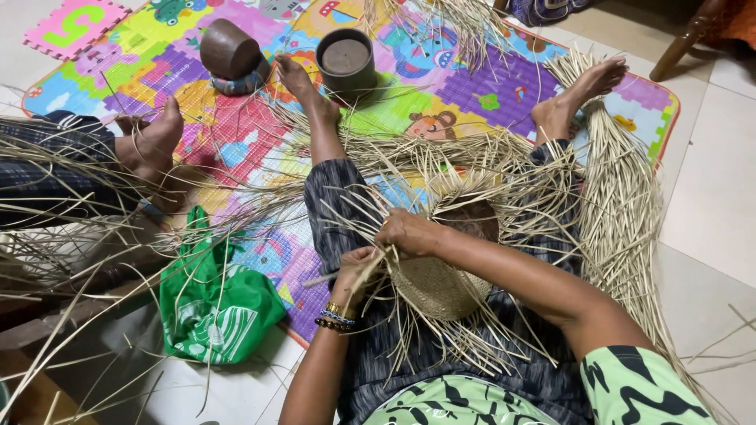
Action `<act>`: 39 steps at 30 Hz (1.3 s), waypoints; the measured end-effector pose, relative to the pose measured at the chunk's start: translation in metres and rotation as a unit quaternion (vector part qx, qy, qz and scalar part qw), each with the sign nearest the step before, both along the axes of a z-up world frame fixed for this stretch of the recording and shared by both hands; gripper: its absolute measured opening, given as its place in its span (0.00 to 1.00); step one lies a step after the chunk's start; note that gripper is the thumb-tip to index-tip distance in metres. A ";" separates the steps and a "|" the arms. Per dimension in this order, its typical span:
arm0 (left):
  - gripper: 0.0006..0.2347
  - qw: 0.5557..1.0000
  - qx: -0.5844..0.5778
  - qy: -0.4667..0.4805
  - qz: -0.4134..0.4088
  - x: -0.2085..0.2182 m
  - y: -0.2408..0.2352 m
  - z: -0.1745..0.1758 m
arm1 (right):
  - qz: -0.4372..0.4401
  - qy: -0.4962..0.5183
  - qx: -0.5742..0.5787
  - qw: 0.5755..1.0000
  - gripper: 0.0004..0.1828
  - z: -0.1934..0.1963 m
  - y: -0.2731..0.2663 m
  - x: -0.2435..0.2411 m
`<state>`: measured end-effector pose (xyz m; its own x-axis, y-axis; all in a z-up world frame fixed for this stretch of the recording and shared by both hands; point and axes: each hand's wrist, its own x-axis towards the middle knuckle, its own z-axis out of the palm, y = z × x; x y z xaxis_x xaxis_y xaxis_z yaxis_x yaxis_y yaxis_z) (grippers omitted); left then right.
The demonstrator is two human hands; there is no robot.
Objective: Weaving a basket or hat from dried straw or grass strands while sitting on the floor.
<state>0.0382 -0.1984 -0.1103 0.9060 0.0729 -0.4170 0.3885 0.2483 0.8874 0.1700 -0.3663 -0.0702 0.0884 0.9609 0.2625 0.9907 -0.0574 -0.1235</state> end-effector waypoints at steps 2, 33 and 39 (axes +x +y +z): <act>0.09 0.998 0.053 -0.033 0.014 -0.007 -0.004 0.023 | -0.035 0.181 0.002 0.983 0.06 0.005 0.004 -0.001; 0.09 0.955 0.257 -0.149 0.005 -0.008 -0.025 0.055 | -0.153 0.366 0.000 0.918 0.14 0.031 -0.001 -0.001; 0.08 0.949 0.275 -0.151 0.035 -0.002 -0.026 0.046 | -0.166 0.392 0.017 0.905 0.14 0.008 -0.010 0.000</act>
